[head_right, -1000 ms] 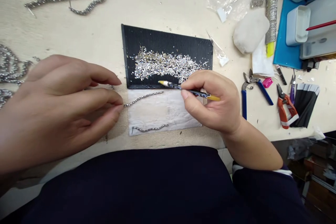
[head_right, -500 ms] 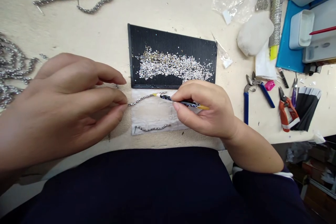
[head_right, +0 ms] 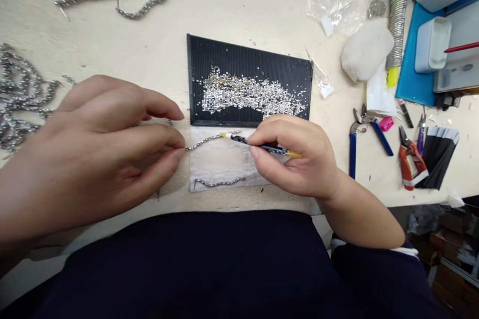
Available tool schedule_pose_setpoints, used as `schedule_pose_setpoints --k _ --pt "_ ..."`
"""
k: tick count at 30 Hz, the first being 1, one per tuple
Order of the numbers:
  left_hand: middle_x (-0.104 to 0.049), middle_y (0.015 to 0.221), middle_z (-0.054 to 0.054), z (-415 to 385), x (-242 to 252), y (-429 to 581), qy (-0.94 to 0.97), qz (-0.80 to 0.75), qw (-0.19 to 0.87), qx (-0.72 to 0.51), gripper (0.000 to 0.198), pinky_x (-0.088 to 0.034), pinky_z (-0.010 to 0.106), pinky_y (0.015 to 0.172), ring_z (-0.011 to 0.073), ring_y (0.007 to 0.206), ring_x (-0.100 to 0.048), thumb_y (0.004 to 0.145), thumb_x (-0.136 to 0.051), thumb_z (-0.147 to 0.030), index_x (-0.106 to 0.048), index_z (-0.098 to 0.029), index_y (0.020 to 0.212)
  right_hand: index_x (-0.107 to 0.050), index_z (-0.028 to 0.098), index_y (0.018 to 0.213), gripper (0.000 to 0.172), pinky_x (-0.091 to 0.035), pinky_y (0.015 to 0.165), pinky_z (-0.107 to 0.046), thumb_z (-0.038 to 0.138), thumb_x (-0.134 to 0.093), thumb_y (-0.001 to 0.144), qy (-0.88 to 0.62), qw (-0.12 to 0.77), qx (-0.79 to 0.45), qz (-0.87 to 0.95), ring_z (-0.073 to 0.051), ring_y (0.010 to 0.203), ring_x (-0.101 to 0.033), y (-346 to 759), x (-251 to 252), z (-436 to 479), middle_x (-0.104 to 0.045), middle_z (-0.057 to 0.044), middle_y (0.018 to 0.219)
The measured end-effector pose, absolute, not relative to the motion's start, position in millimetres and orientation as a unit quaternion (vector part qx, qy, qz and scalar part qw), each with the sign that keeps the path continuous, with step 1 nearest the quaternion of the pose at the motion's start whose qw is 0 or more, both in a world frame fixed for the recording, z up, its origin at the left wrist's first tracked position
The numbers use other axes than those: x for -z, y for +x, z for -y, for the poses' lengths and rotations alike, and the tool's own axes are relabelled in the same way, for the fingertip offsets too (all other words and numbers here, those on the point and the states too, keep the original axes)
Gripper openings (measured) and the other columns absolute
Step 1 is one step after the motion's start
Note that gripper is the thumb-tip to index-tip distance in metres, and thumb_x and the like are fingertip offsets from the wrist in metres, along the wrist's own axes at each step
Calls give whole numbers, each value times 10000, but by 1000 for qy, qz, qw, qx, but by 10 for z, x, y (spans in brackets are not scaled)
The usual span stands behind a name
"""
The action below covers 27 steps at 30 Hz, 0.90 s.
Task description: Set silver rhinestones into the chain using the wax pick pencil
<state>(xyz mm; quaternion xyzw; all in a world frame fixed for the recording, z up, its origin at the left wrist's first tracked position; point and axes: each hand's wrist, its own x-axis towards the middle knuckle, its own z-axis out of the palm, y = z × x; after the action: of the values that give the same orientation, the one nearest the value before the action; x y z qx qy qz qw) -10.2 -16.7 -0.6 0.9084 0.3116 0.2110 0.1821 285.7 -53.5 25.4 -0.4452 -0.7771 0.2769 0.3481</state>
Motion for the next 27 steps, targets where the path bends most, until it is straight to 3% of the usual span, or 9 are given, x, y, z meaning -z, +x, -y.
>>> schedule_pose_setpoints --k 5,18,27 --pt "-637 1177 30 170 -25 -108 910 -310 181 -208 235 -593 456 1005 235 1134 -606 1073 -522 -257 -639 -214 874 -812 293 994 205 -656 689 -366 115 -774 901 -499 406 -218 734 -204 776 -782 2870 -199 552 -827 -4 867" --pt "-638 1173 29 164 -9 -105 904 -320 195 -207 246 -592 466 1026 232 1140 -603 1066 -526 -268 -661 -214 867 -820 289 969 171 -645 699 -383 137 -770 907 -527 408 -212 715 -209 786 -774 2884 -180 557 -825 -11 875" --pt "-641 1163 39 158 -35 -100 900 -335 205 -190 297 -616 489 1032 245 1160 -609 1070 -493 -293 -651 -215 831 -841 280 1001 134 -681 681 -321 168 -827 929 -478 358 -320 735 -189 761 -801 2846 -250 577 -861 -16 889"
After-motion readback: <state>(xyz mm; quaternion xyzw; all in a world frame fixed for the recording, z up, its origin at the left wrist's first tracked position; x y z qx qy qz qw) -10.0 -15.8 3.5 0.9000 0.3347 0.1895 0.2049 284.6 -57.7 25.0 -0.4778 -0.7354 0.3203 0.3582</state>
